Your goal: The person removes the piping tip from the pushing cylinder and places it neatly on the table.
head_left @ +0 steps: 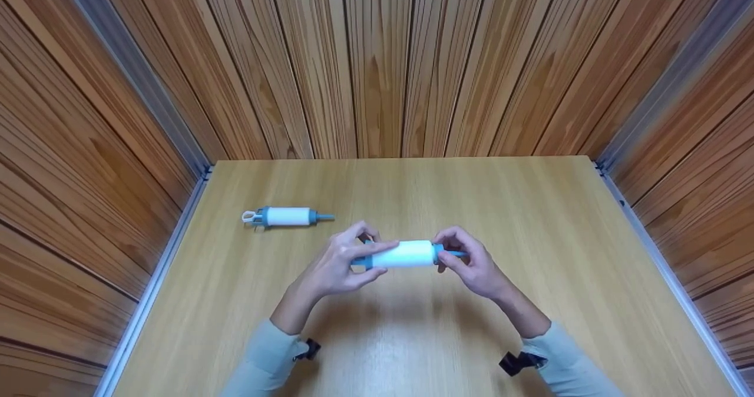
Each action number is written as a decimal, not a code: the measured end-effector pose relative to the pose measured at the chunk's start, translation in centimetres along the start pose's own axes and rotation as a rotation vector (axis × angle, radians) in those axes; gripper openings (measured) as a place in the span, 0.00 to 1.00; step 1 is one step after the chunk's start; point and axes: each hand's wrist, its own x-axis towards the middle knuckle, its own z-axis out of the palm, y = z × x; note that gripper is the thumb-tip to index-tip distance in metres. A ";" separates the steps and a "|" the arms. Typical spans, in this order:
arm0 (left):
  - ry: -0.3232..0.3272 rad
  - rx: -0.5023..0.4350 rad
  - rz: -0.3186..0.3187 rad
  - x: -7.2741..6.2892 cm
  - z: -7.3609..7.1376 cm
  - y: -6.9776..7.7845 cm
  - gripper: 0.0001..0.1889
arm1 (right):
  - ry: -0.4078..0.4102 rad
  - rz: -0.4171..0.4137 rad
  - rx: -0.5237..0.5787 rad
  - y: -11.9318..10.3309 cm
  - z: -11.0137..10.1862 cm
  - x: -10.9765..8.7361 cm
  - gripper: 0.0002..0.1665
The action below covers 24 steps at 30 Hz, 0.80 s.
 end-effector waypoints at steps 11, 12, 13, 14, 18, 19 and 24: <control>0.027 0.019 0.023 -0.1 0.0 0.0 0.26 | 0.014 -0.001 0.030 0.0 0.2 0.1 0.15; 0.025 0.020 0.021 -0.1 0.0 0.0 0.26 | 0.013 -0.004 0.026 0.0 0.2 0.1 0.15; 0.023 0.018 0.019 -0.1 0.0 -0.1 0.26 | 0.011 -0.009 0.021 0.0 0.2 0.1 0.16; 0.019 0.015 0.013 -0.1 0.0 -0.1 0.26 | 0.009 -0.014 0.016 0.0 0.2 0.1 0.16; 0.004 0.010 -0.002 -0.1 0.0 -0.1 0.26 | -0.002 -0.021 -0.004 0.0 0.3 0.0 0.18; -0.002 0.008 -0.008 -0.1 0.0 -0.1 0.26 | -0.004 -0.020 -0.007 0.0 0.3 0.0 0.18; -0.009 0.005 -0.014 0.0 -0.1 0.0 0.26 | -0.012 -0.004 -0.018 0.0 0.2 0.0 0.16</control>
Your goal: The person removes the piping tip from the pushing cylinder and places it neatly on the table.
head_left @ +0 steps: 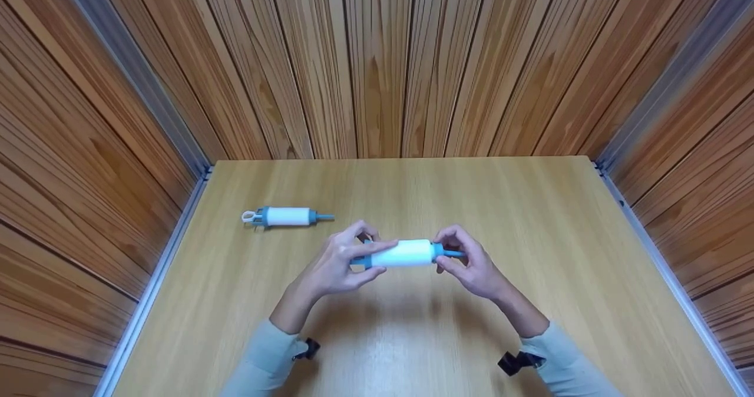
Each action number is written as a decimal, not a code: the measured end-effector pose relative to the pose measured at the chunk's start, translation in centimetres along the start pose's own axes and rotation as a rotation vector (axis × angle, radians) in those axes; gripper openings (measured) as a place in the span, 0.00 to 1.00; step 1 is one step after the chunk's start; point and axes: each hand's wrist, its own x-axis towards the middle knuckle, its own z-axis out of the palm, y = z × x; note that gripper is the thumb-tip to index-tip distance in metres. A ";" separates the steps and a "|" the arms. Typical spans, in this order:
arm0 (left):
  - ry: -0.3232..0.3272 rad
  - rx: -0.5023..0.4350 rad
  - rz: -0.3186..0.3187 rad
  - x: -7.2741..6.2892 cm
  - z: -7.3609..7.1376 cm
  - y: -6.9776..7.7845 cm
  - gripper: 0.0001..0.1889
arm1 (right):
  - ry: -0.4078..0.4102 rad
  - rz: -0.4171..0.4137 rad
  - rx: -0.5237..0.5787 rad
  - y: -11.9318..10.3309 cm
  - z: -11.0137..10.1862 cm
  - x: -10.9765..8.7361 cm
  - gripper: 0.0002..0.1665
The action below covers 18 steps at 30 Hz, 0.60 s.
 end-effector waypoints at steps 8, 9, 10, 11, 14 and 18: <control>0.013 -0.001 0.012 0.0 -0.2 0.1 0.25 | 0.003 0.059 0.045 -0.1 -0.1 0.0 0.11; 0.016 -0.001 0.015 0.1 -0.2 0.2 0.26 | 0.008 0.064 0.044 -0.1 -0.1 0.0 0.10; 0.019 0.000 0.021 0.1 -0.1 0.1 0.26 | 0.011 0.064 0.045 -0.1 -0.1 0.0 0.10; 0.021 0.002 0.026 0.1 -0.1 0.1 0.26 | 0.015 0.063 0.046 -0.2 -0.1 0.0 0.10; 0.022 0.011 0.036 0.2 -0.1 0.1 0.26 | 0.021 0.053 0.051 -0.2 0.0 0.1 0.10; 0.018 0.018 0.040 0.2 0.0 0.1 0.26 | 0.021 0.044 0.056 -0.1 0.0 0.0 0.10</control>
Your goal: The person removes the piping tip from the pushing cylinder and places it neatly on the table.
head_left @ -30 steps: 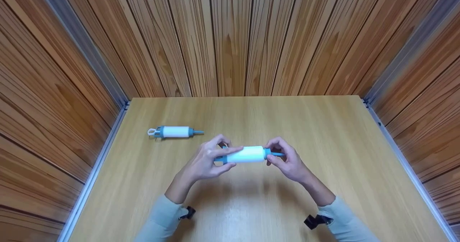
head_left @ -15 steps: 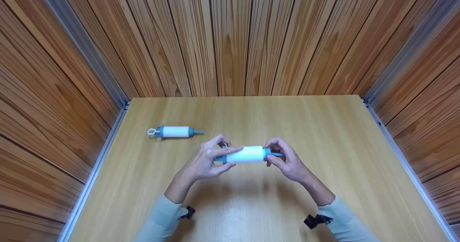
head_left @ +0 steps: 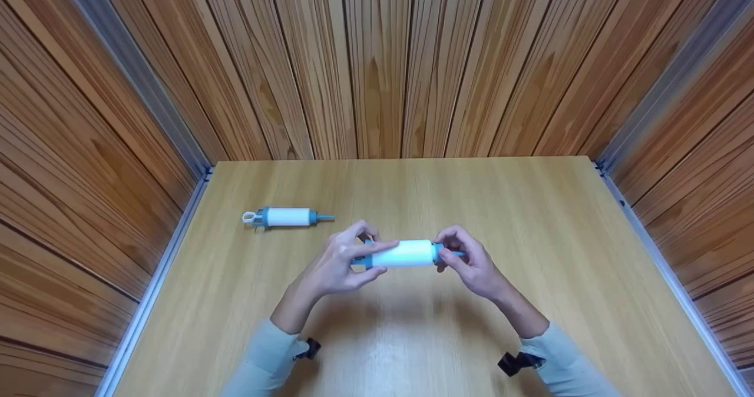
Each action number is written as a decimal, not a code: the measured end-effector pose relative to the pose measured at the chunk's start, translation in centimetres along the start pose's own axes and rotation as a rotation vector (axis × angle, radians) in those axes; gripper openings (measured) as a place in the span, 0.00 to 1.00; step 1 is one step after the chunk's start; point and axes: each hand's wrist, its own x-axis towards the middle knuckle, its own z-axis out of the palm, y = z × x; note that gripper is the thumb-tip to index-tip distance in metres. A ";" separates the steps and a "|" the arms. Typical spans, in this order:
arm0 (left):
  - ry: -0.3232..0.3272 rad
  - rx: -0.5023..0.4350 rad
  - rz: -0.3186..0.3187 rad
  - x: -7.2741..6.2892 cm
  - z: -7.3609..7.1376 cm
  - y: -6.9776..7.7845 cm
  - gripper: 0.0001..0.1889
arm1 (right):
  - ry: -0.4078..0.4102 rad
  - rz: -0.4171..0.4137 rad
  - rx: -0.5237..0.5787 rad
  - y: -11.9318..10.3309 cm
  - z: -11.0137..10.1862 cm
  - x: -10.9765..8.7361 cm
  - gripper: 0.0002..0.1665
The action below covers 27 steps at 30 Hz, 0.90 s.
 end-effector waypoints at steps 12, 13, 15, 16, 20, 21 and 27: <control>-0.006 -0.007 -0.014 0.0 0.0 0.0 0.25 | 0.002 -0.065 -0.013 0.3 0.0 -0.1 0.16; -0.008 -0.009 -0.018 0.0 0.0 -0.1 0.25 | 0.002 -0.070 -0.017 0.3 0.0 -0.1 0.17; -0.009 -0.010 -0.022 0.0 0.0 0.0 0.25 | 0.003 -0.076 -0.021 0.3 0.0 -0.1 0.17; -0.008 -0.011 -0.021 0.0 0.0 0.0 0.25 | 0.004 -0.077 -0.024 0.3 0.0 -0.1 0.18; -0.002 -0.016 -0.011 0.0 0.1 -0.1 0.26 | 0.009 -0.078 -0.040 0.4 0.0 -0.2 0.19; 0.000 -0.017 -0.009 0.0 0.1 -0.1 0.26 | 0.011 -0.076 -0.043 0.3 0.0 -0.2 0.19; 0.009 -0.021 -0.003 0.1 0.2 -0.2 0.25 | 0.020 -0.062 -0.047 0.3 0.0 -0.2 0.19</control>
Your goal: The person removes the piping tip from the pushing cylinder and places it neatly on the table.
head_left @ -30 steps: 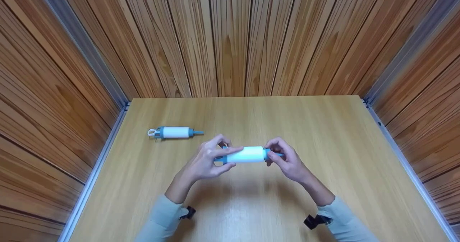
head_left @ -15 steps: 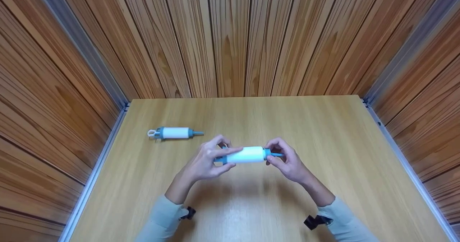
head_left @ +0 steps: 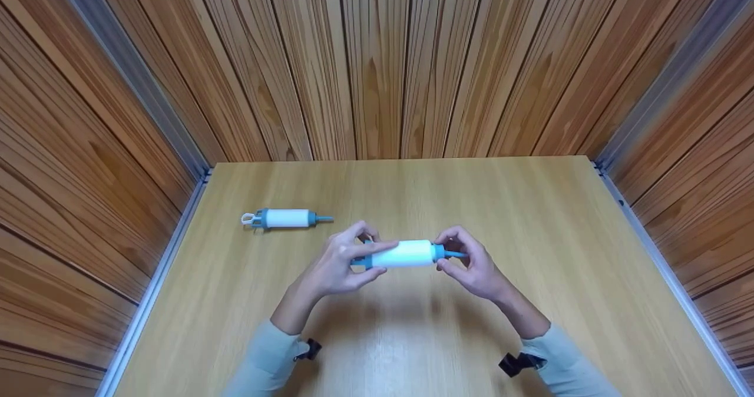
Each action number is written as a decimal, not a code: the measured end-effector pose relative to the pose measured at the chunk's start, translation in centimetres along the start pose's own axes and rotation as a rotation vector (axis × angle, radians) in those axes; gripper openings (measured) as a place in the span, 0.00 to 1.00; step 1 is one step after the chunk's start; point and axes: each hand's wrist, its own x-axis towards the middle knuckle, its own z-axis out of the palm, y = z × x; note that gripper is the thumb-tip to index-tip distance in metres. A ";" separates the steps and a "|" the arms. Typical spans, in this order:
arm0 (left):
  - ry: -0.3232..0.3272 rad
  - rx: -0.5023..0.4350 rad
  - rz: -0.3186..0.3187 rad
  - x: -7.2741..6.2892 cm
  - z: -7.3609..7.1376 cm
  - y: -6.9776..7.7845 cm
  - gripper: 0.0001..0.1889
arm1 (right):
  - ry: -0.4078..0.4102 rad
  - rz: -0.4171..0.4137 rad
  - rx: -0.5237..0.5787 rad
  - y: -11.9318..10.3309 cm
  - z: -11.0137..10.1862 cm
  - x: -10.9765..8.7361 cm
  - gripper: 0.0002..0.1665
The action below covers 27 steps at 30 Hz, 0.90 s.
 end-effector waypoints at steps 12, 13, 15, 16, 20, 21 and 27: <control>-0.022 -0.004 -0.042 -0.3 -0.2 -0.2 0.25 | 0.003 -0.056 0.043 0.3 -0.5 0.1 0.20; -0.020 -0.007 -0.040 -0.3 -0.3 -0.3 0.25 | 0.004 -0.063 0.045 0.3 -0.6 0.1 0.20; -0.017 -0.012 -0.040 -0.3 -0.4 -0.3 0.25 | 0.008 -0.074 0.046 0.4 -0.7 0.1 0.20; -0.013 -0.013 -0.039 -0.3 -0.4 -0.3 0.25 | 0.009 -0.075 0.045 0.4 -0.8 0.1 0.20; 0.003 -0.015 -0.046 -0.5 -0.5 -0.4 0.25 | 0.014 -0.085 0.045 0.5 -0.9 0.1 0.20; 0.009 -0.016 -0.048 -0.5 -0.6 -0.4 0.25 | 0.015 -0.087 0.045 0.5 -1.0 0.0 0.20; 0.029 -0.013 -0.052 -0.6 -0.6 -0.5 0.25 | 0.017 -0.127 0.062 0.5 -1.2 0.0 0.20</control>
